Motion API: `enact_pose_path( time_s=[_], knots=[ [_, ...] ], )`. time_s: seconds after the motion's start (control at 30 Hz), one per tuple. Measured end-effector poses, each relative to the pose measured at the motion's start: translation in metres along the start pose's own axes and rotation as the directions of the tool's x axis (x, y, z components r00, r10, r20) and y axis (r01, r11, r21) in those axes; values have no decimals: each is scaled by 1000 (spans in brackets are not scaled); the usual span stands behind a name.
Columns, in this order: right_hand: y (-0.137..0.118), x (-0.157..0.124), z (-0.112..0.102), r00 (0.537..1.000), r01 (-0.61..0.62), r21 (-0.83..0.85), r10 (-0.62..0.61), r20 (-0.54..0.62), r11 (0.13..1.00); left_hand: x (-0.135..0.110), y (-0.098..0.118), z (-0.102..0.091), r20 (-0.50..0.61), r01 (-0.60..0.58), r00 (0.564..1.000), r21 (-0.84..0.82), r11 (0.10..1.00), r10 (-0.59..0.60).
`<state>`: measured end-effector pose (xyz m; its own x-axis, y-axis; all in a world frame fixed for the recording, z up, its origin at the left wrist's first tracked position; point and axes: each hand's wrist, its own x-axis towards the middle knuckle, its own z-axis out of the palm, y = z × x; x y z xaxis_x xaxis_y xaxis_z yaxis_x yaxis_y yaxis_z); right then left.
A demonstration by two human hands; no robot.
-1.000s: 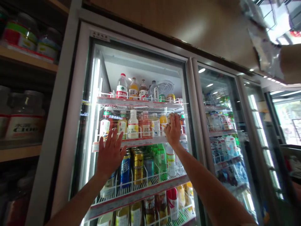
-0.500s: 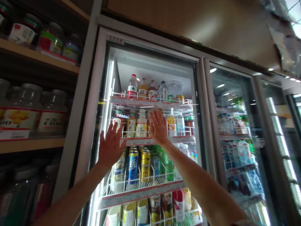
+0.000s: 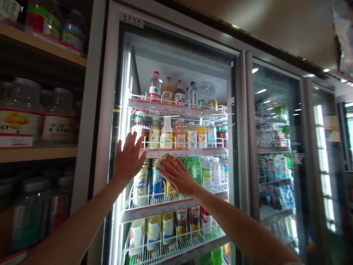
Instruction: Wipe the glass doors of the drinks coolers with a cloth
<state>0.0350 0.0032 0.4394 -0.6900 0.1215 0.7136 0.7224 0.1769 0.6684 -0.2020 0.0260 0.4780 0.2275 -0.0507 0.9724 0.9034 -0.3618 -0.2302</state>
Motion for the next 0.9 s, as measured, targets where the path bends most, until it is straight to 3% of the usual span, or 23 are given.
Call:
enact_pose_path(
  time_s=[0.03, 0.07, 0.13, 0.17, 0.23, 0.3, 0.37, 0.43, 0.47, 0.5, 0.57, 0.63, 0.67, 0.7, 0.73, 0.8, 0.87, 0.9],
  knots=[
    [-9, -1, 1, 998, 52, 21, -53, 20, 998, -3, 0, -1, 14, -6, 1000, 1, 1000, 6],
    [-14, 1, 1, 999, 29, 34, -29, 21, 999, -6, 0, -1, 24, -15, 1000, 1, 1000, 15],
    [-10, 16, 2, 981, -195, 36, 196, -14, 980, -19, 1, -2, 38, -26, 999, 2, 1000, 26],
    [-7, 24, 3, 946, -322, 38, 323, -34, 946, -27, 1, -2, 45, -28, 999, -1, 1000, 28],
    [-9, 30, 4, 896, -438, 53, 441, -49, 897, -47, 3, -3, 43, -18, 999, -17, 1000, 19],
    [-28, 13, 6, 940, -338, 77, 340, -11, 938, -68, 4, -5, 46, -10, 999, -48, 999, 12],
    [-55, -24, 6, 992, -117, 110, 112, 52, 987, -86, 6, -7, 45, -2, 999, -81, 997, 6],
    [-71, -61, 4, 994, 12, 133, -27, 109, 991, -97, 6, -8, 43, 11, 999, -102, 995, -6],
    [-70, -72, 3, 993, 22, 136, -37, 111, 991, -99, 7, -8, 40, 16, 999, -109, 994, -12],
    [-63, -78, 2, 995, -28, 123, 16, 99, 992, -100, 6, -7, 36, 17, 999, -112, 994, -13],
    [-41, -71, 1, 971, -241, 79, 239, 27, 967, -99, 6, -6, 35, 17, 999, -116, 993, -13],
    [-22, -53, 2, 887, -456, 50, 458, -55, 889, -97, 6, -5, 36, 17, 999, -115, 993, -13],
    [-19, -46, 3, 865, -494, 47, 496, -69, 868, -97, 6, -5, 39, 15, 999, -111, 994, -11],
    [-23, -41, 5, 872, -483, 47, 485, -66, 875, -98, 6, -6, 42, 9, 999, -102, 995, -5],
    [-31, -41, 7, 907, -415, 54, 418, -53, 908, -100, 7, -7, 48, 1, 999, -89, 996, 3],
    [-54, -46, 9, 983, -180, 86, 181, -9, 980, -111, 6, -11, 75, -17, 997, -61, 998, 21],
    [-69, -49, 8, 999, 28, 123, -33, 33, 992, -125, 5, -17, 116, -37, 992, -43, 998, 42],
    [-69, -46, 7, 997, 59, 133, -66, 43, 989, -133, 4, -21, 134, -53, 989, -37, 998, 57]
  ],
)
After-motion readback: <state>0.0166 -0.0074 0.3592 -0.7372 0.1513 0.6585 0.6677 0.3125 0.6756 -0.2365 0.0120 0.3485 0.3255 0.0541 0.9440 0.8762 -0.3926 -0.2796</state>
